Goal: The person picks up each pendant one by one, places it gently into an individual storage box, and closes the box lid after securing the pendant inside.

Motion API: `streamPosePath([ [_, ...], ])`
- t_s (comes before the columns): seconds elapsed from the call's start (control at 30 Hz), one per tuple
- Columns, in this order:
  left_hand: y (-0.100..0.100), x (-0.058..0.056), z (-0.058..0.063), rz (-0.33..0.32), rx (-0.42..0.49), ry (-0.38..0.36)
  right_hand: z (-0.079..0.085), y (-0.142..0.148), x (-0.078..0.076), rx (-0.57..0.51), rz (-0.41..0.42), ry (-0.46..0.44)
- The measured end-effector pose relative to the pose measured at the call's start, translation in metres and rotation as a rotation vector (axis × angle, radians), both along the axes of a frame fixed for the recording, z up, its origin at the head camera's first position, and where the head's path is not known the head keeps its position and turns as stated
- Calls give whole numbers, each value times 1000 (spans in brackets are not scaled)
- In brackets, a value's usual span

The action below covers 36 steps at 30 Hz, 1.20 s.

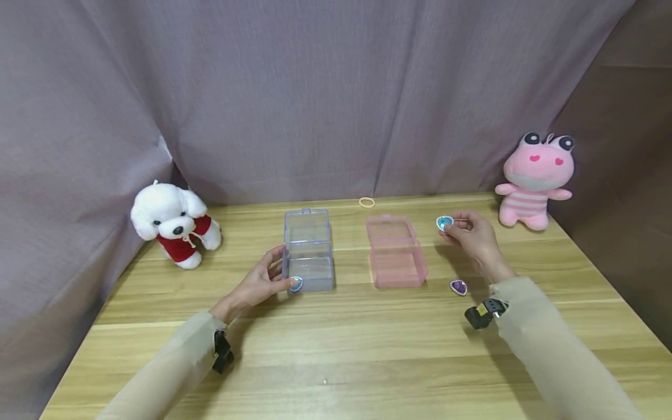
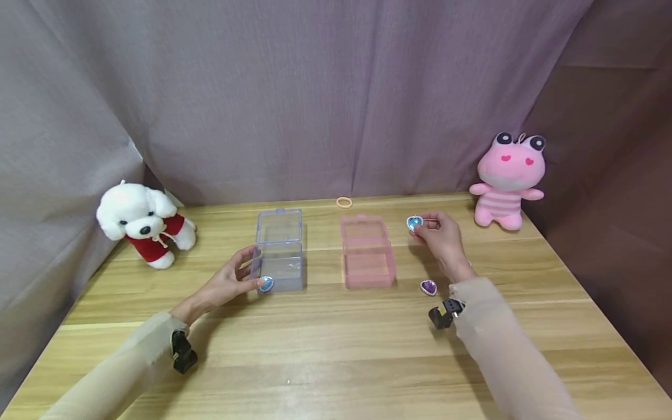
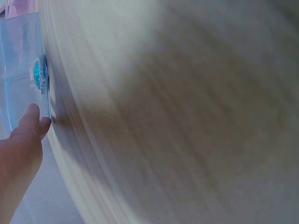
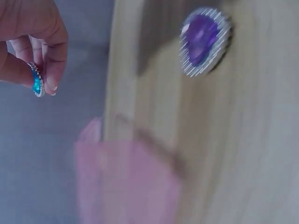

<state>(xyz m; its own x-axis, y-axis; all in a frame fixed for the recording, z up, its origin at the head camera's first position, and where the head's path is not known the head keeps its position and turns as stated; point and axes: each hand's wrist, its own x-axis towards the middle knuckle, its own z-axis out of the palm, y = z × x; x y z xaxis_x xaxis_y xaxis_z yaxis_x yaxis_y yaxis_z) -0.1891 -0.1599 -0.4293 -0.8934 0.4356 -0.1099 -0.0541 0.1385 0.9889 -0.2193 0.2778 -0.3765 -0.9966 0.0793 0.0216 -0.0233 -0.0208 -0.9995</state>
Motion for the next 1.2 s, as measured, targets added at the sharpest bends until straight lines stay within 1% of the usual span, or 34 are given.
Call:
streamPosePath([
  [0.07, 0, 0, 0, 0, 0, -1, 7, -7, 1, -56, 24, 8],
  [0.23, 0, 0, 0, -1, 5, -2, 20, -33, 3, -105, 95, 30],
  [0.33, 0, 0, 0, -4, 9, -2, 25, -54, 3, -107, 132, 28],
  [0.53, 0, 0, -2, -4, 11, 0, 30, -100, 1, -82, 194, -21],
  [0.8, 2, -1, -1, 8, 1, 24, 25, -160, -2, -20, 248, -117],
  [1.0, 2, -1, 0, 16, 2, 19, 12, -198, -5, 13, 308, -140],
  [1.2, 2, -1, 0, 16, -2, 20, 2, -223, -5, 143, 362, -141],
])
